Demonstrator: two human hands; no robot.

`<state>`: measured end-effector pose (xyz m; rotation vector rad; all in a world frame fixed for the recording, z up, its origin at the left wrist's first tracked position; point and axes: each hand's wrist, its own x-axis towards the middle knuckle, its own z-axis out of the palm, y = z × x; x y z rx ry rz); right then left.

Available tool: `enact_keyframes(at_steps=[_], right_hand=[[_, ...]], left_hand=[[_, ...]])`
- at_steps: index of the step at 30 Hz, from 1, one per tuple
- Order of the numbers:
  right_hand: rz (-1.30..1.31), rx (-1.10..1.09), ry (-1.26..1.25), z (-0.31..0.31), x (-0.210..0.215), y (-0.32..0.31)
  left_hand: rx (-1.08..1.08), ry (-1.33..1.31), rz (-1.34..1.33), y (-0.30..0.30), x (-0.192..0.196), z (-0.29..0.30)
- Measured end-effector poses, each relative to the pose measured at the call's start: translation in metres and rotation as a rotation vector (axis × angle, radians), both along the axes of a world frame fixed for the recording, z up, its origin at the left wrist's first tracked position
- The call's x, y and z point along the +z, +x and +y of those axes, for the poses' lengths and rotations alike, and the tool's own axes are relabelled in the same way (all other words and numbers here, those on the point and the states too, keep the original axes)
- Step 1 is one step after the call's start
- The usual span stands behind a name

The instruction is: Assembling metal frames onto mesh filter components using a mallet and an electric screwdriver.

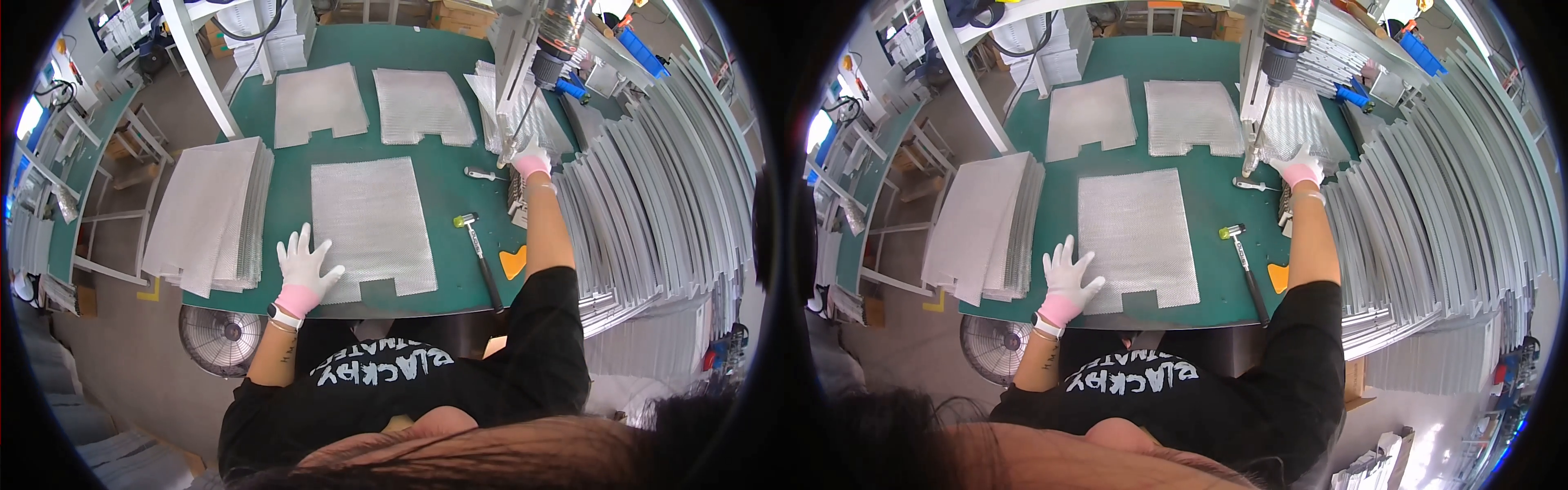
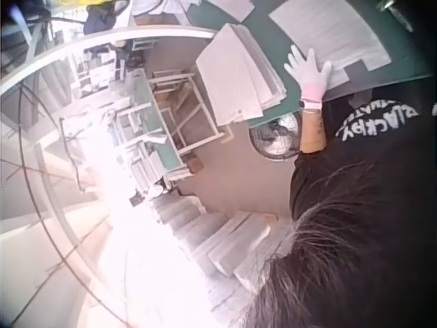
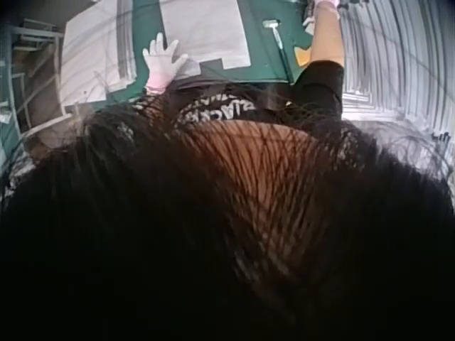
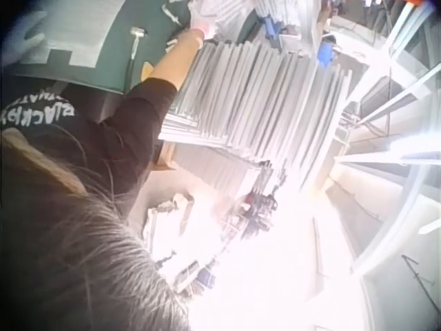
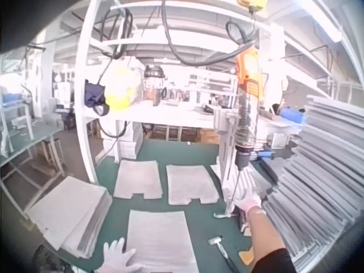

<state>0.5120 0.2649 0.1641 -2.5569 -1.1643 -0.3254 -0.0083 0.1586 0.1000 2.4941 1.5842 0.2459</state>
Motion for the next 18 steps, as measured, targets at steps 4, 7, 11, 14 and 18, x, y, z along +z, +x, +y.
enact_keyframes(at_steps=[4,7,11,14,18], right_hand=[[0.361,0.089,0.365,0.012,0.015,0.011],[0.362,0.21,0.735,-0.002,0.011,0.001],[0.577,0.497,0.98,-0.044,0.006,-0.09],[0.774,0.714,0.747,-0.103,-0.007,-0.191],[0.441,0.944,0.569,-0.167,-0.048,-0.287]], left_hand=[[0.075,0.211,-0.292,-0.008,0.006,-0.01],[0.058,0.238,-0.521,-0.009,-0.002,-0.017],[-0.096,-0.048,-0.779,-0.004,-0.006,-0.023],[-0.177,-0.508,-1.184,0.029,0.001,-0.028],[-0.031,-0.548,-1.774,0.086,0.032,-0.036]])
